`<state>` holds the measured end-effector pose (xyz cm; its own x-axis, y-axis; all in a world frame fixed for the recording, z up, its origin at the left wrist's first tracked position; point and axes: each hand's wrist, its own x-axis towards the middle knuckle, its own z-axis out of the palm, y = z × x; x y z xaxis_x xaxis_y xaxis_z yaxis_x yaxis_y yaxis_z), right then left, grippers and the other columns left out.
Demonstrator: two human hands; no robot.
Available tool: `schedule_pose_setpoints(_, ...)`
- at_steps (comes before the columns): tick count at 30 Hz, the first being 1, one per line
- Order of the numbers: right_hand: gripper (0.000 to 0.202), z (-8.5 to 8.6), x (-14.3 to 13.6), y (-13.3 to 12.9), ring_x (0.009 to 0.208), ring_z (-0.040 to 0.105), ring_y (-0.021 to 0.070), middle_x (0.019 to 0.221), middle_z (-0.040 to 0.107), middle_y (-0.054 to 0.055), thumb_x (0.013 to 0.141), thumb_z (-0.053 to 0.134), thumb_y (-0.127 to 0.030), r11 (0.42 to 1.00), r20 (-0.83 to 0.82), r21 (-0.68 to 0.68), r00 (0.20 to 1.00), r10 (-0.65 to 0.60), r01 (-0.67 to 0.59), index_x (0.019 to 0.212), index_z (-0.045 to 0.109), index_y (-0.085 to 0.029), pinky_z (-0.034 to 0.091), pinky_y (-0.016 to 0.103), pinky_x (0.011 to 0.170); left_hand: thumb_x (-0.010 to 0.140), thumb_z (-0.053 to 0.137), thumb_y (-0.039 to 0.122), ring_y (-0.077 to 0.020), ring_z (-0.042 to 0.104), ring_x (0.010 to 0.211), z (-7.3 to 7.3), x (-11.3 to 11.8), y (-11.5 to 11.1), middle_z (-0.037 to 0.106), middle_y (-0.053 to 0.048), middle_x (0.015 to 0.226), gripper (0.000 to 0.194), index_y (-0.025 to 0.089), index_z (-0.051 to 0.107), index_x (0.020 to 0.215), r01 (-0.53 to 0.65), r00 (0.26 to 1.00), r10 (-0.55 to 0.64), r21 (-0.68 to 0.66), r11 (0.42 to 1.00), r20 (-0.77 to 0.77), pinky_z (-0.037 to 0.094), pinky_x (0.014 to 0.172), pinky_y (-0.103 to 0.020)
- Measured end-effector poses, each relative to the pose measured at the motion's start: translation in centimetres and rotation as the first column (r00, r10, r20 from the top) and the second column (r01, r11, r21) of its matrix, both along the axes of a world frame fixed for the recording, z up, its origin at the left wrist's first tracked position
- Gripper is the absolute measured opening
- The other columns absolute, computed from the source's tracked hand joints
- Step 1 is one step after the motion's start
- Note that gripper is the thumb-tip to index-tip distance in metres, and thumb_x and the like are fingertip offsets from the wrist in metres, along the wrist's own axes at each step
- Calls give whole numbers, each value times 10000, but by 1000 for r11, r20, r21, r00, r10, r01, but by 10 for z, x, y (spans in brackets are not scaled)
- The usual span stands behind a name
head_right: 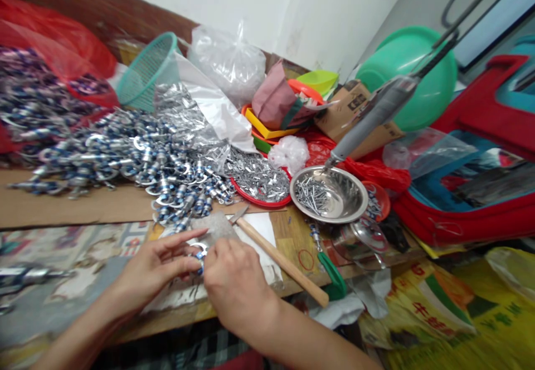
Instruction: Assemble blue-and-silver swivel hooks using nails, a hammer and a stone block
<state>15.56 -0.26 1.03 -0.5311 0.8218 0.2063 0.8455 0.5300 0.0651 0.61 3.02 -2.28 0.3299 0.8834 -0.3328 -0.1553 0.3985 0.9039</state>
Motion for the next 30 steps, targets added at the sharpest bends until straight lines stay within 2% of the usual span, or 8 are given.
schedule_pose_setpoints(7,236,11,1,-7,731,498,218,824,566,84,655,539,-3,987,22,-152,998,58,-54,854,583,-123,441,341,620,576,734,179,-119,532,515,-4,-2,0,679,8,618,441,172,699,1015,16,1000,-16,32,999,-26,446,498,-230)
schedule_pose_setpoints(14,450,-3,30,-13,783,507,163,877,537,53,813,356,1,941,-306,-326,952,-16,-89,1201,499,-176,457,272,668,571,703,225,-146,568,505,-5,-3,4,709,-10,564,136,182,764,684,72,975,-49,99,992,-214,448,518,-241)
schedule_pose_setpoints(17,341,-19,54,2,903,521,189,965,544,76,867,414,-120,964,-418,-234,882,-218,128,1180,533,-186,446,322,787,577,703,236,-133,565,487,-6,-5,4,709,-6,558,152,175,758,704,90,973,-70,82,993,-222,441,510,-230)
schedule_pose_setpoints(19,308,-30,69,14,934,526,227,986,557,98,849,503,-212,925,-342,-252,868,-359,283,1149,556,-164,432,372,820,579,705,237,-125,565,488,-6,-5,3,710,-8,566,153,166,751,707,85,972,-66,75,994,-226,440,513,-225)
schedule_pose_setpoints(21,257,-40,80,21,898,552,228,945,579,86,836,531,-252,880,-263,-346,867,-423,325,1070,592,-165,441,372,802,581,706,229,-114,558,479,-5,-4,3,697,-4,554,136,154,734,691,75,975,-58,75,994,-214,438,507,-218)
schedule_pose_setpoints(24,167,-43,87,19,854,582,203,907,595,59,833,531,-236,852,-317,-404,823,-472,332,973,592,-169,462,338,769,568,713,191,-102,552,478,-5,-2,2,664,23,538,119,155,650,663,33,993,-26,56,998,-119,437,484,-205)
schedule_pose_setpoints(27,208,-29,86,4,896,591,195,976,607,64,820,554,-196,906,-470,-304,781,-412,295,1027,562,-174,469,313,773,566,713,155,-101,568,499,-5,-1,2,656,50,566,236,187,513,687,11,1000,-11,28,1000,18,435,467,-192)
schedule_pose_setpoints(30,374,-7,79,-16,970,584,167,1075,604,56,846,529,-143,982,-600,-110,777,-191,156,1208,499,-233,464,271,812,587,706,139,-95,584,511,-7,-1,1,672,52,607,309,202,442,735,22,998,-24,24,999,63,438,473,-184)
